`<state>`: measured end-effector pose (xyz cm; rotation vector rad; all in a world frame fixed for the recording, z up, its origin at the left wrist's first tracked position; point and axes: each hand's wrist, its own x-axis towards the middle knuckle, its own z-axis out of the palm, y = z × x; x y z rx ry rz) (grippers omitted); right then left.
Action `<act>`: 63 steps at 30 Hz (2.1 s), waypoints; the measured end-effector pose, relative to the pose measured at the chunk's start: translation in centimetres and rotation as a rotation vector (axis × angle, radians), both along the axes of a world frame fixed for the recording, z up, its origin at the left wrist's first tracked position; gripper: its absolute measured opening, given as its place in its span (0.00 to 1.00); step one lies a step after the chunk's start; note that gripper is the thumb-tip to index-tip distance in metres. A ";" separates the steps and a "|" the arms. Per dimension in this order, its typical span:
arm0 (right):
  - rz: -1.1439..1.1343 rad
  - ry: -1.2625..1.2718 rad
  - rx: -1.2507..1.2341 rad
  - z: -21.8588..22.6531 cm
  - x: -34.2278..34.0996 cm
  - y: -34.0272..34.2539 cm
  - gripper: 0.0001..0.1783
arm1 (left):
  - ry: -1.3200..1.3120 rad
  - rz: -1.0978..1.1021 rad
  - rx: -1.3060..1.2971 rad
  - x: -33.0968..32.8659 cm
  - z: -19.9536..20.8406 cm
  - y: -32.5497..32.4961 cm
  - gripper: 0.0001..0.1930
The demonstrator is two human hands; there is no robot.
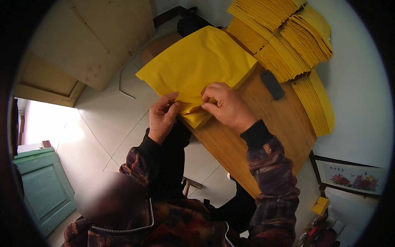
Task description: The person folds yellow paper sheets on a wooden table, aligning edges and pressing creases. The person stacks folded sheets and continues folding additional sheets from a pile.
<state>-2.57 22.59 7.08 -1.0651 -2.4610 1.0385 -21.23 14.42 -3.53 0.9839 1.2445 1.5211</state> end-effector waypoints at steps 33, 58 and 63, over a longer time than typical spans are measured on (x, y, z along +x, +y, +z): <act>-0.125 0.052 0.205 -1.0 -0.6 -1.4 0.09 | -0.099 0.017 0.095 0.4 0.0 0.1 0.11; -0.100 0.010 0.326 -1.3 -0.4 -2.2 0.09 | -0.231 -0.055 -0.102 -0.4 0.8 -0.3 0.11; -0.086 0.001 0.293 -1.0 -0.6 -1.7 0.08 | -0.260 -0.062 -0.060 -0.3 1.0 -0.2 0.15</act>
